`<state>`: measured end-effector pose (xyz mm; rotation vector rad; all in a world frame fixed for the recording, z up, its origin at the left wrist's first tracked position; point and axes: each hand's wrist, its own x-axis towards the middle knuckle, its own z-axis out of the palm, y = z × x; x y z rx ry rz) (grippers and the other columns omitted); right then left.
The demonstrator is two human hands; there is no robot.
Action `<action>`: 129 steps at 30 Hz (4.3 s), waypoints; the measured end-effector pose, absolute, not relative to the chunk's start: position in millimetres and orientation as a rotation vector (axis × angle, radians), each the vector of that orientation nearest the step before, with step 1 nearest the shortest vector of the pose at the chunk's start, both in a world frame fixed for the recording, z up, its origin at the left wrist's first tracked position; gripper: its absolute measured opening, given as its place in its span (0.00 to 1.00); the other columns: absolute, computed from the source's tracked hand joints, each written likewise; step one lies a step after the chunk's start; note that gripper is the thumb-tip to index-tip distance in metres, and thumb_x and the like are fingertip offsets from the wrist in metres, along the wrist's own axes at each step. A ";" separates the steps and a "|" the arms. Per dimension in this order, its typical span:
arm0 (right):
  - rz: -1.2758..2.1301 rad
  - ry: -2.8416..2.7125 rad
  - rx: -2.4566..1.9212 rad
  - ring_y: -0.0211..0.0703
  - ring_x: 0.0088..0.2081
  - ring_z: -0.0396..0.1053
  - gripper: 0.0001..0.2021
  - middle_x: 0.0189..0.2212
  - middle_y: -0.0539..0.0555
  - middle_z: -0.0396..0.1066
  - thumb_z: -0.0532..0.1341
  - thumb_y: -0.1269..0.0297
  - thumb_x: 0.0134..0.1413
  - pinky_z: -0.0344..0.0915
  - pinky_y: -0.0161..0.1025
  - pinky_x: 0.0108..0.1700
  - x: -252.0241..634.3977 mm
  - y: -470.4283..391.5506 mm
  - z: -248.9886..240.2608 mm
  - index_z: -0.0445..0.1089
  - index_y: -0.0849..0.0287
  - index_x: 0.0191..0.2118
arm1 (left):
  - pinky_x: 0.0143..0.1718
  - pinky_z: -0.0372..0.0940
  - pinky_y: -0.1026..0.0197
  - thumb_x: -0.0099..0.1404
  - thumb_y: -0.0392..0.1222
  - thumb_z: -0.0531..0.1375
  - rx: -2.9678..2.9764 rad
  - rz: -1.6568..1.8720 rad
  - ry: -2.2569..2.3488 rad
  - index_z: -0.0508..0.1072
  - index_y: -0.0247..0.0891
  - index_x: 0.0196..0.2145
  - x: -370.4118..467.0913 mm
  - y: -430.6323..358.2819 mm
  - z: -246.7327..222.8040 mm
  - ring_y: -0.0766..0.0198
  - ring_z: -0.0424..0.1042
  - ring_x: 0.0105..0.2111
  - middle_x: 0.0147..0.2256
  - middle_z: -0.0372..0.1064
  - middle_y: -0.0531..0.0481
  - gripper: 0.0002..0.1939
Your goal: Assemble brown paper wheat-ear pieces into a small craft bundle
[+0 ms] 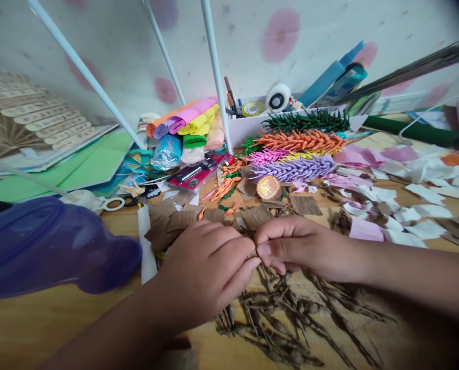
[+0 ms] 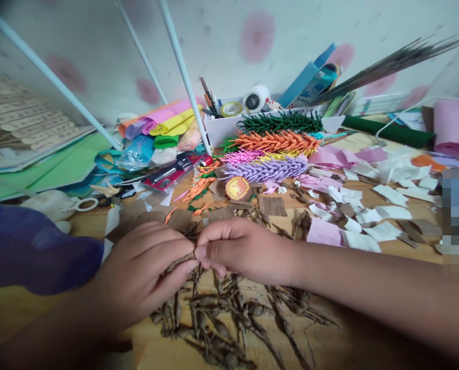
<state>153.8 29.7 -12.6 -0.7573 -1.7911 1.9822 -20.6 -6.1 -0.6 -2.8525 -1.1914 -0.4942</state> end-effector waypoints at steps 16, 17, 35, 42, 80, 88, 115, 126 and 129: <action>0.646 -2.604 -0.720 0.33 0.26 0.58 0.11 0.25 0.51 0.63 0.51 0.57 0.50 0.52 0.32 0.26 158.7 21.8 -9.6 0.61 0.61 0.32 | 0.21 0.50 0.66 0.56 0.34 0.47 -3.040 -0.481 -1.449 0.58 0.37 0.21 -16.9 -6.1 1.4 0.69 0.57 0.23 0.21 0.57 0.54 0.07; 0.455 -2.630 -0.705 0.35 0.26 0.59 0.11 0.26 0.52 0.64 0.51 0.57 0.50 0.52 0.33 0.27 159.2 21.6 -10.4 0.61 0.61 0.32 | 0.21 0.50 0.66 0.56 0.35 0.46 -3.048 -0.468 -1.482 0.57 0.37 0.21 -16.4 -6.8 1.8 0.69 0.57 0.23 0.21 0.57 0.55 0.08; 1.863 -1.934 -0.758 0.27 0.20 0.56 0.13 0.17 0.47 0.61 0.53 0.60 0.50 0.53 0.28 0.23 154.6 26.7 -4.3 0.61 0.64 0.22 | 0.30 0.54 0.63 0.61 0.36 0.47 -3.041 -0.591 -1.250 0.64 0.36 0.23 -18.8 -7.9 6.1 0.69 0.60 0.25 0.22 0.62 0.54 0.12; 2.039 -1.725 -0.837 0.27 0.19 0.57 0.13 0.17 0.47 0.63 0.58 0.58 0.44 0.55 0.28 0.22 152.1 28.6 -6.8 0.62 0.64 0.22 | 0.33 0.51 0.57 0.58 0.34 0.50 -2.773 -0.602 -1.126 0.67 0.37 0.26 -18.9 -12.2 2.0 0.65 0.61 0.27 0.23 0.65 0.53 0.07; 1.670 -1.967 -0.785 0.28 0.25 0.55 0.09 0.20 0.46 0.58 0.57 0.62 0.46 0.54 0.29 0.28 151.3 30.7 -15.8 0.63 0.64 0.25 | 0.28 0.56 0.64 0.52 0.31 0.53 -2.882 -0.891 -1.346 0.64 0.35 0.21 -17.6 -3.9 -7.7 0.69 0.61 0.26 0.22 0.63 0.54 0.05; 1.542 -2.011 -0.786 0.29 0.25 0.57 0.07 0.22 0.47 0.60 0.55 0.65 0.48 0.56 0.29 0.28 153.8 33.0 -18.6 0.64 0.64 0.27 | 0.28 0.59 0.67 0.55 0.36 0.53 -3.015 -0.940 -1.808 0.63 0.38 0.29 -16.7 -3.5 -7.0 0.71 0.63 0.27 0.26 0.63 0.55 0.02; 0.450 -2.470 -0.355 0.35 0.32 0.62 0.07 0.28 0.54 0.65 0.50 0.68 0.53 0.58 0.35 0.36 162.2 29.7 -7.9 0.64 0.61 0.34 | 0.29 0.58 0.67 0.60 0.41 0.48 -3.580 -1.042 -2.182 0.66 0.35 0.24 -23.7 1.3 -0.8 0.70 0.63 0.25 0.23 0.66 0.53 0.12; 0.969 -2.393 -0.545 0.32 0.28 0.59 0.10 0.22 0.50 0.61 0.50 0.66 0.52 0.56 0.32 0.31 159.6 35.2 -7.5 0.64 0.63 0.26 | 0.27 0.56 0.67 0.59 0.37 0.50 -3.087 -0.752 -1.558 0.65 0.36 0.24 -20.4 1.1 3.4 0.71 0.61 0.25 0.22 0.62 0.55 0.08; 1.602 -2.091 -0.752 0.29 0.22 0.56 0.10 0.19 0.47 0.58 0.52 0.63 0.51 0.55 0.29 0.24 154.9 34.0 -7.6 0.62 0.63 0.24 | 0.33 0.56 0.63 0.59 0.35 0.50 -3.014 -0.598 -1.274 0.66 0.37 0.27 -23.7 -1.2 4.7 0.68 0.61 0.28 0.25 0.64 0.53 0.07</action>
